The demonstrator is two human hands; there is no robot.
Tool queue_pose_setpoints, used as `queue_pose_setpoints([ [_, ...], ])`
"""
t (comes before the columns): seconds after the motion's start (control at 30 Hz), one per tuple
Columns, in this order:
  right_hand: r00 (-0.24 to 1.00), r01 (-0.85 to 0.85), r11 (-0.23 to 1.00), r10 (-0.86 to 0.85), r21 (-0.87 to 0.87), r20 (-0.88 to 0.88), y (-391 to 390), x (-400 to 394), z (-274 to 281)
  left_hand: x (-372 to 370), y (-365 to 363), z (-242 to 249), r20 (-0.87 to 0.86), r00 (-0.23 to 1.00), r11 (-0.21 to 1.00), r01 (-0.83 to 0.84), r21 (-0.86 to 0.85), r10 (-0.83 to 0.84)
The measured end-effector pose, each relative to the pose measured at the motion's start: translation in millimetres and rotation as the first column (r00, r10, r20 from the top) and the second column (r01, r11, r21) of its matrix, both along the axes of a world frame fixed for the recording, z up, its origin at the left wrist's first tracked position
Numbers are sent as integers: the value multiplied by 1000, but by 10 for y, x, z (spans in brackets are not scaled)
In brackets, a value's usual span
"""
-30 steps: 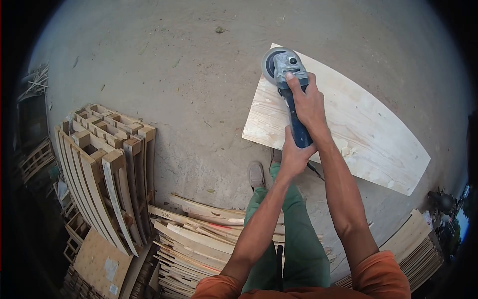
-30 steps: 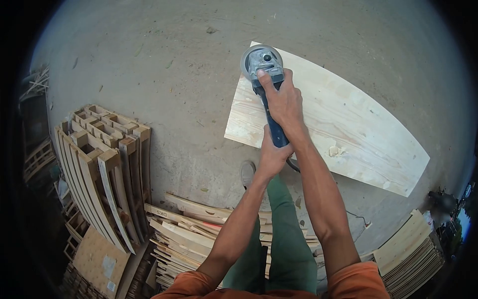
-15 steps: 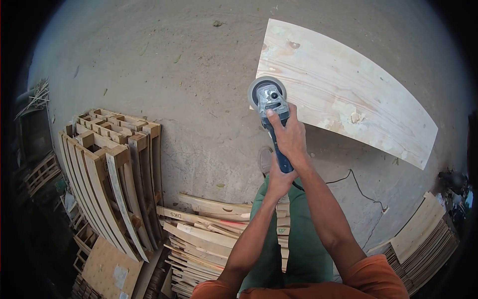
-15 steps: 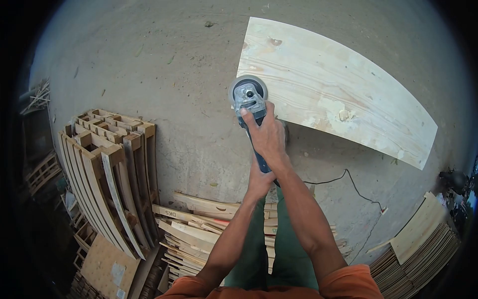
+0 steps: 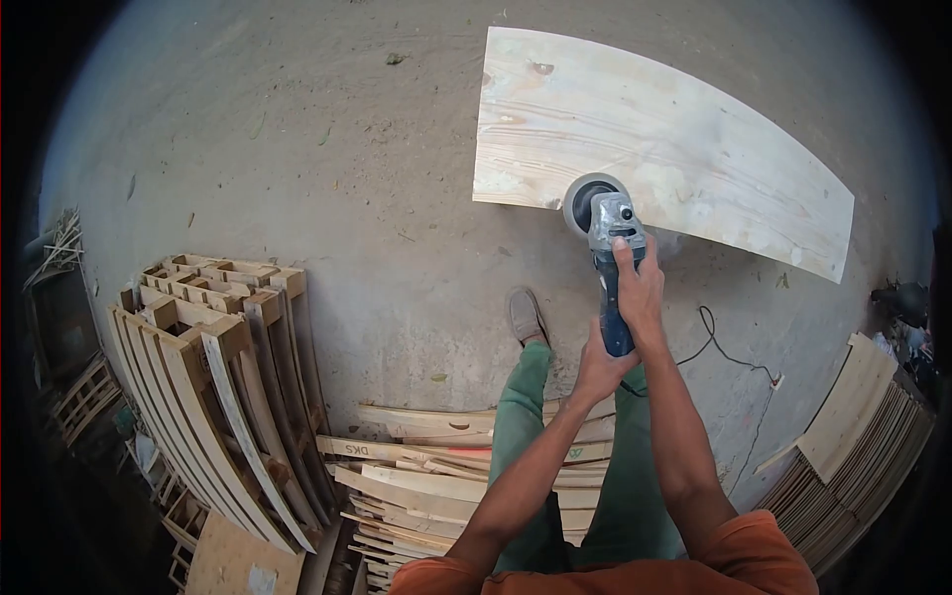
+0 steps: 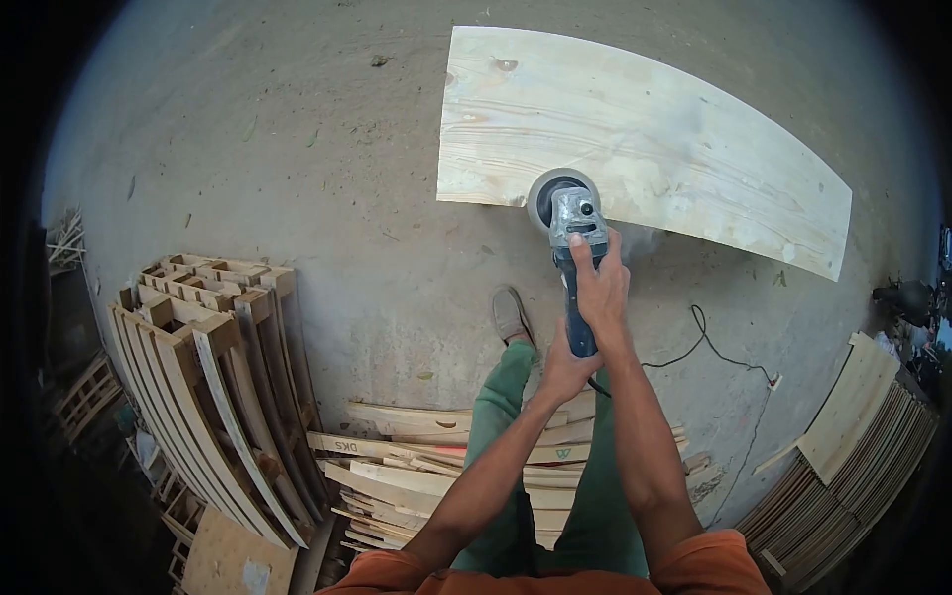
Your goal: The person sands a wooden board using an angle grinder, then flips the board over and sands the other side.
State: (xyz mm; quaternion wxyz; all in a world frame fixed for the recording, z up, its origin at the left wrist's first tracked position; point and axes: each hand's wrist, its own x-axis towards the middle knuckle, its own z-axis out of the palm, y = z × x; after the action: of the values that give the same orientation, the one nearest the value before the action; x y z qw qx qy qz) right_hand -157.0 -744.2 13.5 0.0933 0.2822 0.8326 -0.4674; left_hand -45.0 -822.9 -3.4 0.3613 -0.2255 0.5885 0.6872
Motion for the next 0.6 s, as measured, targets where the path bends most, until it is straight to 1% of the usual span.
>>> queue_pose_setpoints([
  [0.07, 1000, -2, 1000, 1, 18, 21, 81, 10, -10, 30, 66, -14, -63, 997, 999, -38, -17, 37],
  [0.1, 1000, 0, 1000, 0, -16, 15, 32, -20, 17, 33, 69, -33, -60, 998, 1000, -26, -14, 25],
  [0.13, 1000, 17, 1000, -17, -14, 15, -24, -52, 4, 14, 37, -66, -96, 993, 997, -67, -34, 63],
  [0.17, 999, -17, 1000, 18, -26, 38, -70, -93, -8, -9, 5, -91, -134, 986, 993, -103, -51, 95],
  [0.2, 997, -47, 998, 49, -34, 58, -72, -126, -8, -23, -6, -133, -138, 988, 996, -76, -43, 69],
  [0.27, 1000, 0, 1000, 1, -21, 32, -45, -115, -17, -36, -15, -203, -185, 973, 990, -138, 1, 135],
  [0.3, 1000, 12, 1000, -12, -20, 9, -8, -109, -28, -69, -4, -179, -164, 983, 996, -90, -8, 87],
  [0.33, 1000, 26, 999, -26, -21, 9, 81, -91, -35, -90, 50, -143, -163, 984, 997, -76, -9, 74],
  [0.4, 996, 92, 996, -92, -15, -7, 352, -27, -47, -98, 232, -68, -128, 991, 998, 34, -48, -40],
  [0.47, 994, 114, 993, -114, -32, -3, 616, 84, -35, 9, 520, -92, -106, 993, 999, 45, -30, -48],
  [0.53, 989, 139, 990, -138, 9, -57, 851, 174, -27, 43, 713, -37, -77, 995, 998, 64, -8, -65],
  [0.6, 985, 170, 985, -170, -15, -40, 1006, 287, -11, 78, 848, 37, 49, 980, 982, 191, 0, -191],
])
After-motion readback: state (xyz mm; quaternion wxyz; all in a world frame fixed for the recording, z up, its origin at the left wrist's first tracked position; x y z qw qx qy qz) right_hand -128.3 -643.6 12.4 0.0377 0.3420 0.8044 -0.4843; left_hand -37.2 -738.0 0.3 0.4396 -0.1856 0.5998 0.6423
